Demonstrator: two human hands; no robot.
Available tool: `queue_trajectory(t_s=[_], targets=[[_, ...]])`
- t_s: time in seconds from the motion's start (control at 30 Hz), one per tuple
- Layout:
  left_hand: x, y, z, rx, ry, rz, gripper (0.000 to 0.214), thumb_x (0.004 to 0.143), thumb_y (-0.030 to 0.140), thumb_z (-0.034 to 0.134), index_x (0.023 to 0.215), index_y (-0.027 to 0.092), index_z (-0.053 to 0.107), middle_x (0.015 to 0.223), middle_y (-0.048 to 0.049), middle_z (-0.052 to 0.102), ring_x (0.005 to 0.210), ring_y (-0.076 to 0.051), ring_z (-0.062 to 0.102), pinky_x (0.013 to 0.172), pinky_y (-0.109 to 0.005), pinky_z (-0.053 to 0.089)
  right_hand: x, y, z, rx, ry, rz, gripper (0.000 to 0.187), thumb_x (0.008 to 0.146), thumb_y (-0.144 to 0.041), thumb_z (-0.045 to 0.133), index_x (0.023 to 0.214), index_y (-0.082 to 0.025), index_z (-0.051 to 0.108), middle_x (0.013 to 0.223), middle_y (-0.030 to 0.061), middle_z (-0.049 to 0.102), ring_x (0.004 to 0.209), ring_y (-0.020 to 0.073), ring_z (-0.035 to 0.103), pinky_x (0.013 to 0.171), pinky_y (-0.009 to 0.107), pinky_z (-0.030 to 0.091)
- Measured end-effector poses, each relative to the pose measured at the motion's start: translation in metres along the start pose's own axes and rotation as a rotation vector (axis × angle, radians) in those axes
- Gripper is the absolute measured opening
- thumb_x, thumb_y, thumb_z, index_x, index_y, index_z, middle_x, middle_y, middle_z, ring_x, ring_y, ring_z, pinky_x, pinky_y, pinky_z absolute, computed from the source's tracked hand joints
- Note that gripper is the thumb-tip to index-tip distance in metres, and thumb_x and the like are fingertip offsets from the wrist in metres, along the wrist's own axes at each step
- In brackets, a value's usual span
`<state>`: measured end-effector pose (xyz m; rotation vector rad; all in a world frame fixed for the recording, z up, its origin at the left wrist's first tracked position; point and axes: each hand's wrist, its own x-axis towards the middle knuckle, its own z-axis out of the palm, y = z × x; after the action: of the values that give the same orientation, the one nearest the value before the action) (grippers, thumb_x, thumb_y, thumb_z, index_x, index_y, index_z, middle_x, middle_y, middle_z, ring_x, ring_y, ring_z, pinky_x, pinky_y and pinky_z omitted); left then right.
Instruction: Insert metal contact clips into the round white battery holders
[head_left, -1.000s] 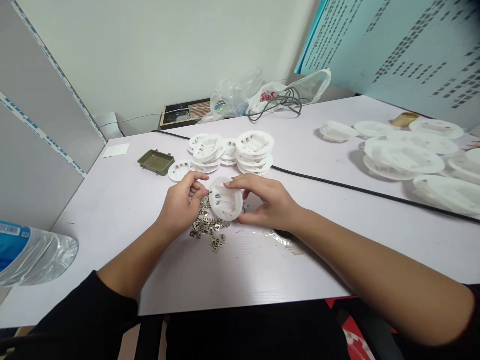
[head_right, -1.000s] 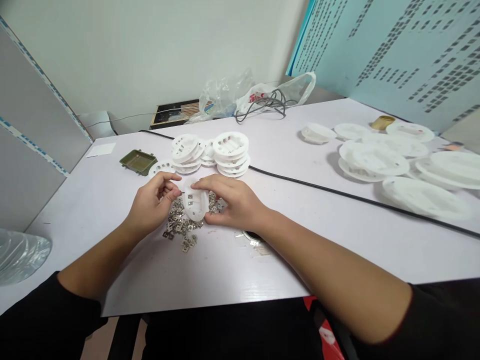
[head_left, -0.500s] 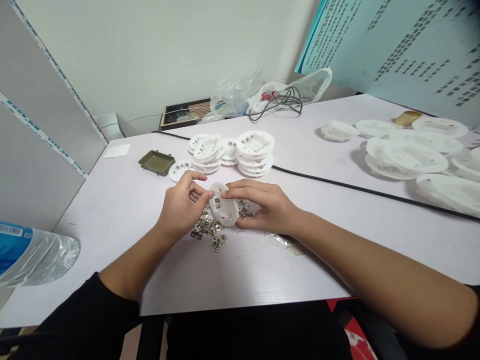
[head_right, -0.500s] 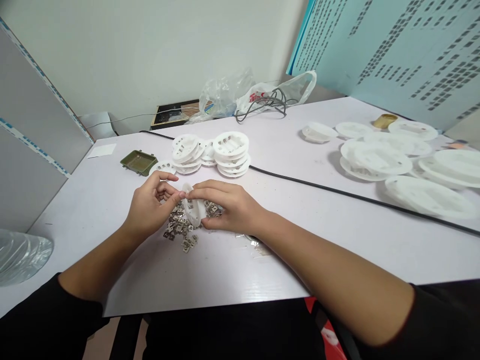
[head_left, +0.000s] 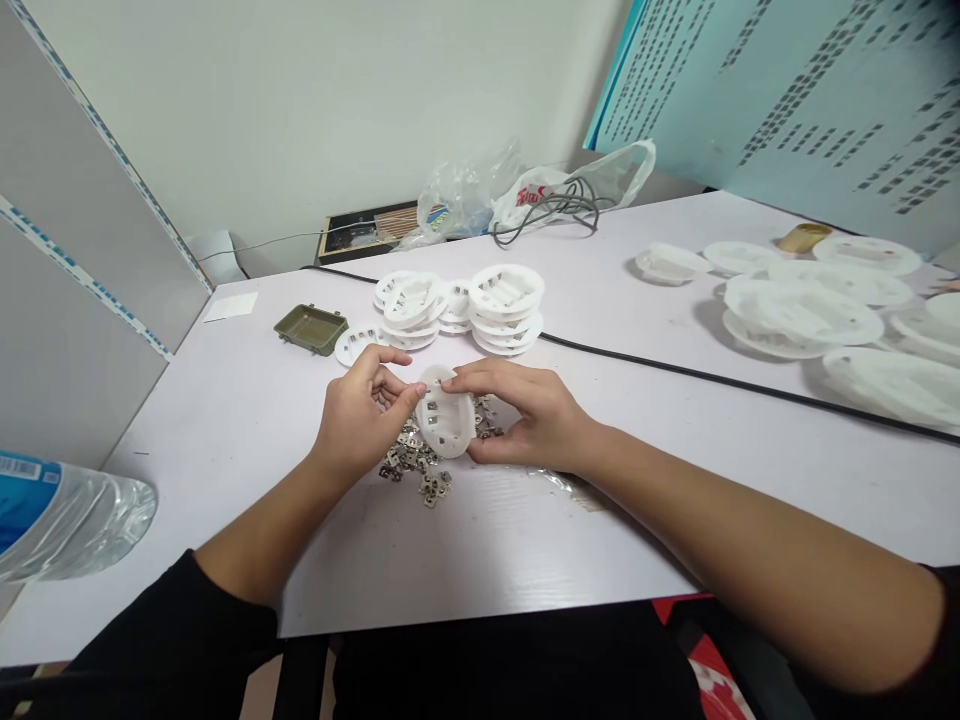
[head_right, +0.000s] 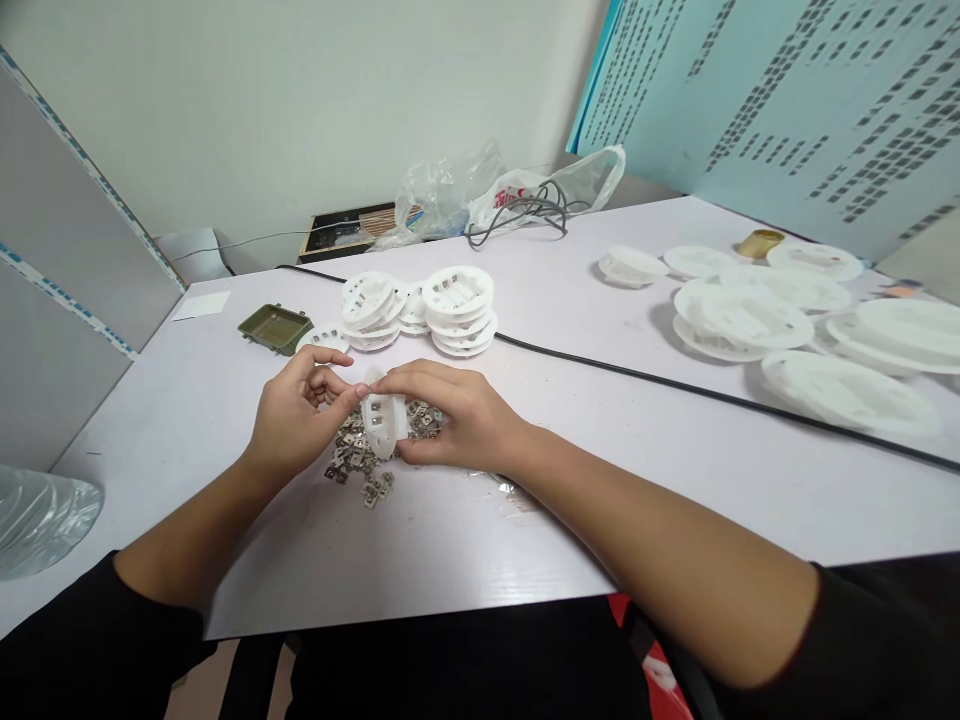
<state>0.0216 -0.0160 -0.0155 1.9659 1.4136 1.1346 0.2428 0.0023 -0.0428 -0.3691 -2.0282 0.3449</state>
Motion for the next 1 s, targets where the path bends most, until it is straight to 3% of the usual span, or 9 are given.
queue_trajectory(t_s=[0.2,0.33,0.5,0.6,0.73,1.0], targets=[[-0.0001,0.0011,-0.0007,0.044,-0.133,0.127,0.021,0.092,0.018,0.06,0.113,0.019,0.061,0.069,0.0032,0.062,0.059,-0.012,0.057,0.059,-0.026,0.048,0.0002,-0.0018,0.0002,0.035,-0.024,0.002,0.053,0.078,-0.011,0.072,0.129,-0.024,0.064,0.111,0.0061,0.076,0.099,0.0204,0.074,0.084,0.033,0.063],[0.0028,-0.0022,-0.0012,-0.021,-0.146,0.043,0.028,0.09,0.02,0.065,0.117,0.02,0.061,0.076,0.0003,0.066,0.069,-0.015,0.062,0.064,-0.028,0.05,0.0,-0.0004,-0.0011,0.034,-0.028,0.002,0.056,0.078,-0.012,0.073,0.131,-0.024,0.063,0.113,0.0065,0.076,0.102,0.0206,0.074,0.087,0.033,0.062],[0.0059,-0.0065,0.0001,-0.132,-0.128,-0.073,0.014,0.087,0.03,0.07,0.092,0.019,0.063,0.075,-0.0018,0.064,0.069,-0.015,0.059,0.062,-0.028,0.048,0.0,0.0008,-0.0013,0.037,0.001,0.022,0.055,0.078,-0.013,0.072,0.131,-0.023,0.063,0.114,0.0065,0.076,0.1,0.0198,0.073,0.08,0.032,0.064],[0.006,-0.0063,0.0004,-0.166,-0.141,-0.101,0.018,0.086,0.035,0.071,0.083,0.019,0.064,0.071,-0.0014,0.062,0.062,-0.013,0.054,0.056,-0.026,0.043,0.0003,0.0006,-0.0011,0.027,0.018,0.032,0.056,0.077,-0.014,0.071,0.131,-0.023,0.063,0.114,0.0066,0.076,0.1,0.0201,0.073,0.078,0.032,0.064],[0.0064,-0.0025,-0.0005,-0.182,-0.146,-0.176,0.023,0.082,0.039,0.075,0.079,0.018,0.066,0.067,-0.0005,0.062,0.055,-0.011,0.049,0.051,-0.025,0.041,0.0003,0.0007,-0.0013,0.008,0.022,0.022,0.055,0.078,-0.014,0.071,0.132,-0.023,0.063,0.112,0.0064,0.076,0.099,0.02,0.073,0.079,0.032,0.064],[0.0069,0.0018,0.0009,-0.28,-0.183,-0.313,0.026,0.08,0.041,0.077,0.079,0.017,0.067,0.069,-0.0019,0.064,0.062,-0.014,0.056,0.055,-0.025,0.045,-0.0009,0.0025,-0.0019,-0.017,0.022,0.04,0.055,0.077,-0.015,0.071,0.131,-0.023,0.064,0.113,0.0067,0.076,0.098,0.0203,0.073,0.083,0.034,0.063]])
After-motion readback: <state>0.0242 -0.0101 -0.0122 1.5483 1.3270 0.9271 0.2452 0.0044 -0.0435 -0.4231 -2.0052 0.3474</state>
